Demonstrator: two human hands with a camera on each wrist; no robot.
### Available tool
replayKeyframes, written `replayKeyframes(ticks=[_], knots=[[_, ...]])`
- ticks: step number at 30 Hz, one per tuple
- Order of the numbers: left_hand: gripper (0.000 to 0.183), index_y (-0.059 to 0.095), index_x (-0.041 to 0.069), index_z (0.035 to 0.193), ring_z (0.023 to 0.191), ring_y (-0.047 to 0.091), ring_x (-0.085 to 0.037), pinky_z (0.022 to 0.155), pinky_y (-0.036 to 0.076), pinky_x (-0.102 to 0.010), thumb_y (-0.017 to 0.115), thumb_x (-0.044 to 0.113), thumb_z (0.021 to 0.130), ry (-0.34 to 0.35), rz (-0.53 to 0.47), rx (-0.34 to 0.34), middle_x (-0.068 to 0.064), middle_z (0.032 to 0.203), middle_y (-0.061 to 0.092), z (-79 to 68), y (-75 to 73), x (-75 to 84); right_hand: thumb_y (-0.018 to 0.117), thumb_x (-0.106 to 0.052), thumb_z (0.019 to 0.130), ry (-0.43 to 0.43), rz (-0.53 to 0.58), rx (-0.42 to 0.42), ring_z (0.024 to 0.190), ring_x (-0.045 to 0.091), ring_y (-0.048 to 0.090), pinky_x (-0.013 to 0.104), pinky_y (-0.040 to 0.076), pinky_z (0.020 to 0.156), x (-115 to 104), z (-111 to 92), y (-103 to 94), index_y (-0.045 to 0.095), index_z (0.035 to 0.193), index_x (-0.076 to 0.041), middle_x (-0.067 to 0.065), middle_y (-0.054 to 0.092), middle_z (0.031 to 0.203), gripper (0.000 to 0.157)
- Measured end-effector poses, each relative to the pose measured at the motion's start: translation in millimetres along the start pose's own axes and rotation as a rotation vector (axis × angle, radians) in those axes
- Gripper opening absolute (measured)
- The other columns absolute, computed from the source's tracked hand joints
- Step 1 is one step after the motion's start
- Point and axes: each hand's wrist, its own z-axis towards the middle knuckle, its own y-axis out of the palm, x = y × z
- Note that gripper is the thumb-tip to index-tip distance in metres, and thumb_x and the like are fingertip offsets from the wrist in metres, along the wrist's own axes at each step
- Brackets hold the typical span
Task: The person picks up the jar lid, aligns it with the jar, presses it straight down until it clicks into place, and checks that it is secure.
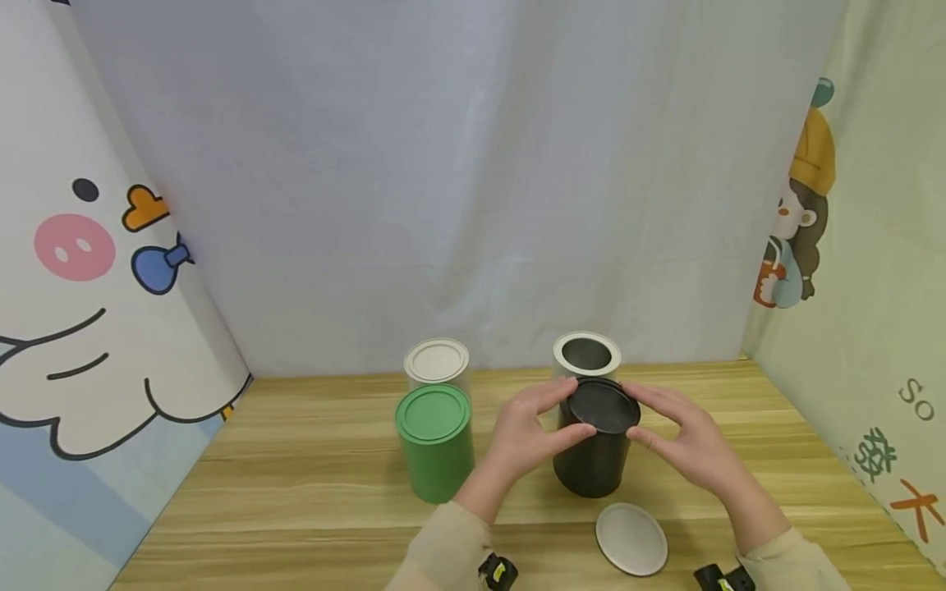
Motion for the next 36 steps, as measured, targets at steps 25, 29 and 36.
replayKeyframes(ticks=[25,29,36], knots=[[0.059,0.065,0.004,0.130,0.126,0.056,-0.023,0.108,0.041,-0.032,0.083,0.030,0.081,-0.054,0.213,-0.181,-0.007,0.132,0.063,19.5,5.3,-12.5,0.077,-0.009,0.085,0.030,-0.080,-0.115,0.117,0.044,0.055,0.058,0.043,0.093,20.9,9.0,1.7,0.060,0.133,0.003,0.022,0.061,0.131,0.052],[0.059,0.064,0.004,0.132,0.128,0.054,-0.025,0.109,0.040,-0.033,0.082,0.031,0.082,-0.096,0.202,-0.208,-0.007,0.133,0.062,20.8,5.6,-12.8,0.076,-0.011,0.087,0.056,-0.081,-0.127,0.119,0.045,0.053,0.062,0.042,0.094,20.9,8.4,1.8,0.059,0.134,0.003,0.022,0.059,0.133,0.052],[0.059,0.064,0.004,0.132,0.128,0.054,-0.026,0.108,0.041,-0.033,0.082,0.032,0.082,-0.123,0.209,-0.219,-0.008,0.133,0.062,22.1,5.4,-10.9,0.076,-0.012,0.087,0.047,-0.091,-0.129,0.119,0.044,0.053,0.061,0.042,0.094,19.5,8.4,0.6,0.060,0.134,0.003,0.021,0.059,0.133,0.051]])
